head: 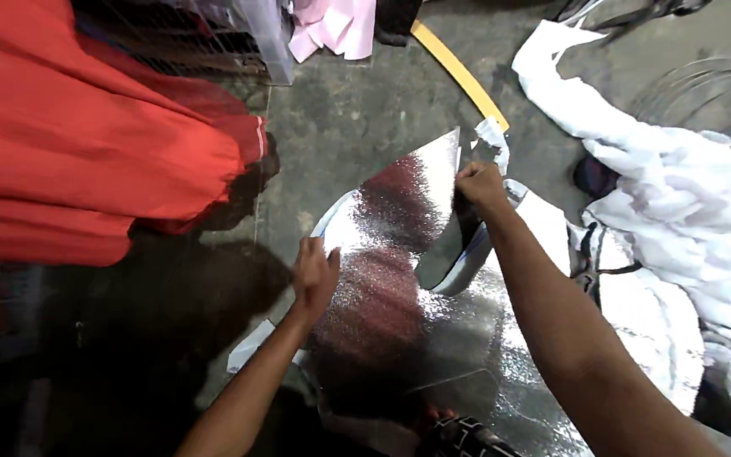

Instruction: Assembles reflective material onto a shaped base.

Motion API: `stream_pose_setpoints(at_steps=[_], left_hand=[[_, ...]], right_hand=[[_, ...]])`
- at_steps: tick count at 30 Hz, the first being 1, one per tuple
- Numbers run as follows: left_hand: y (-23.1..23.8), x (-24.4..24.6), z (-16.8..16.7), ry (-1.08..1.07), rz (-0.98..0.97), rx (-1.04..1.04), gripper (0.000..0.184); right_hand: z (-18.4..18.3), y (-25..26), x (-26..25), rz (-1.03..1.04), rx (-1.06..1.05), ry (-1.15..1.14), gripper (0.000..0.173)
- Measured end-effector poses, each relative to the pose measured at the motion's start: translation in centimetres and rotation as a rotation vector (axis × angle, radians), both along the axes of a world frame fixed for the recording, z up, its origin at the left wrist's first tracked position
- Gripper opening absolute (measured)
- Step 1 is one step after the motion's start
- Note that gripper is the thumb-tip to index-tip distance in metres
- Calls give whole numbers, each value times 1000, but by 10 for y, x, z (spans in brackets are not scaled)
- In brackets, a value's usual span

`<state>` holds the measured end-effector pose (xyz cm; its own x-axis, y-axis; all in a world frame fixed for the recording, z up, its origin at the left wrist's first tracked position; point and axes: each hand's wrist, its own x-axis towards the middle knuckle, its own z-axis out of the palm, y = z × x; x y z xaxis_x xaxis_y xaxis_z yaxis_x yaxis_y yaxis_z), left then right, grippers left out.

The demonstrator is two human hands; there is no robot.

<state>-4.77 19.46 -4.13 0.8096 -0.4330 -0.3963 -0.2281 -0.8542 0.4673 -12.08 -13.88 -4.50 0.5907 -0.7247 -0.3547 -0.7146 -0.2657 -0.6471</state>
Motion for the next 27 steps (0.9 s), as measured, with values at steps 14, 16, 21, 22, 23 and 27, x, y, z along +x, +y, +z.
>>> stream_pose_setpoints(at_steps=[14, 16, 21, 22, 23, 27], left_hand=[[1, -13, -32, -346, -127, -153, 43], [-4, -13, -33, -403, -170, -125, 47], [-55, -2, -22, -397, -396, -277, 92], [-71, -1, -17, -341, -460, -247, 91], [-89, -1, -13, -275, -532, -184, 88], [-125, 1, -35, -250, -740, -10, 78]], right_hand=[[0, -17, -12, -39, 102, -17, 11], [0, -17, -11, -65, 108, 0, 12], [0, -16, -7, -77, 74, 31, 25], [2, -15, -8, -53, 67, 29, 21], [3, -15, -8, -29, 62, 28, 17], [10, -23, -10, 66, 91, 62, 12]])
